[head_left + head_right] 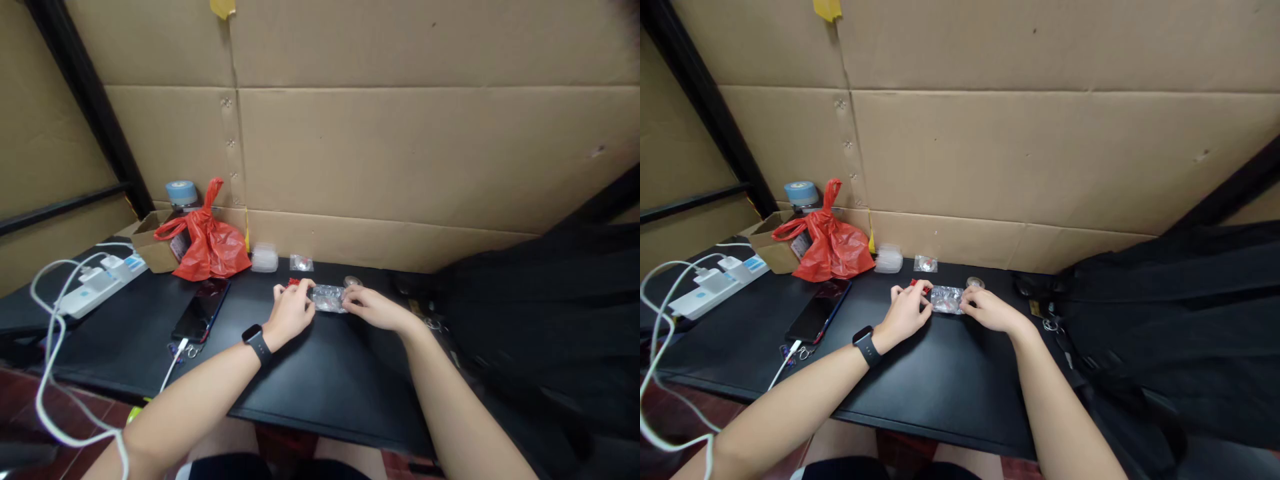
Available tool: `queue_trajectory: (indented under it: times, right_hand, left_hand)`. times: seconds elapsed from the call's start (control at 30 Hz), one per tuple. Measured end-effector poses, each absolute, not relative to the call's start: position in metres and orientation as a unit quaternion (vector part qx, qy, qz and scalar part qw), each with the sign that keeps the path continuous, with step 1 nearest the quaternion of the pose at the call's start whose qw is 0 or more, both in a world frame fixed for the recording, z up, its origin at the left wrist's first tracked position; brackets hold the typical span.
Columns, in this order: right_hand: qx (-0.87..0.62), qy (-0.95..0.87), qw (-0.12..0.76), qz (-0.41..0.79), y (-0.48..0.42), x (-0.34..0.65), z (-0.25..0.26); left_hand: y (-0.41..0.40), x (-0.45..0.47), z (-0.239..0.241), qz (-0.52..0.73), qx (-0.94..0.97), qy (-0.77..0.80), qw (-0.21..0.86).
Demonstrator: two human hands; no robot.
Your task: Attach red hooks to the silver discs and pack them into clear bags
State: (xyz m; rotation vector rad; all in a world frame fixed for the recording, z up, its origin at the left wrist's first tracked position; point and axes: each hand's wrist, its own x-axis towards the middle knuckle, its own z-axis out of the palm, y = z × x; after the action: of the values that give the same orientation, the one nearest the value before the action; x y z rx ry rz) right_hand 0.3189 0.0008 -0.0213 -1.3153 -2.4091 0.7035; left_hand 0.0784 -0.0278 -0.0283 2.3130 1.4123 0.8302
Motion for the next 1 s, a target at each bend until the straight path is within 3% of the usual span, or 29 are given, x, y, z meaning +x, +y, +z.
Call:
queue_trajectory:
  times: [0.23, 0.37, 0.53, 1.0]
  right_hand:
    - [-0.539, -0.82, 0.109, 0.158, -0.001, 0.31, -0.023]
    - [-0.571, -0.797, 0.159, 0.116, -0.008, 0.303, -0.014]
    - [-0.442, -0.867, 0.177, 0.146, -0.012, 0.295, -0.013]
    - [-0.516, -0.799, 0.184, 0.248, -0.012, 0.301, -0.01]
  left_hand:
    - [-0.033, 0.077, -0.027, 0.25, 0.837, 0.481, 0.074]
    - [-0.034, 0.076, -0.026, 0.261, 0.856, 0.443, 0.057]
    - [-0.037, 0.076, -0.022, 0.271, 0.869, 0.414, 0.026]
    - [-0.035, 0.074, -0.031, 0.227, 0.863, 0.442, 0.095]
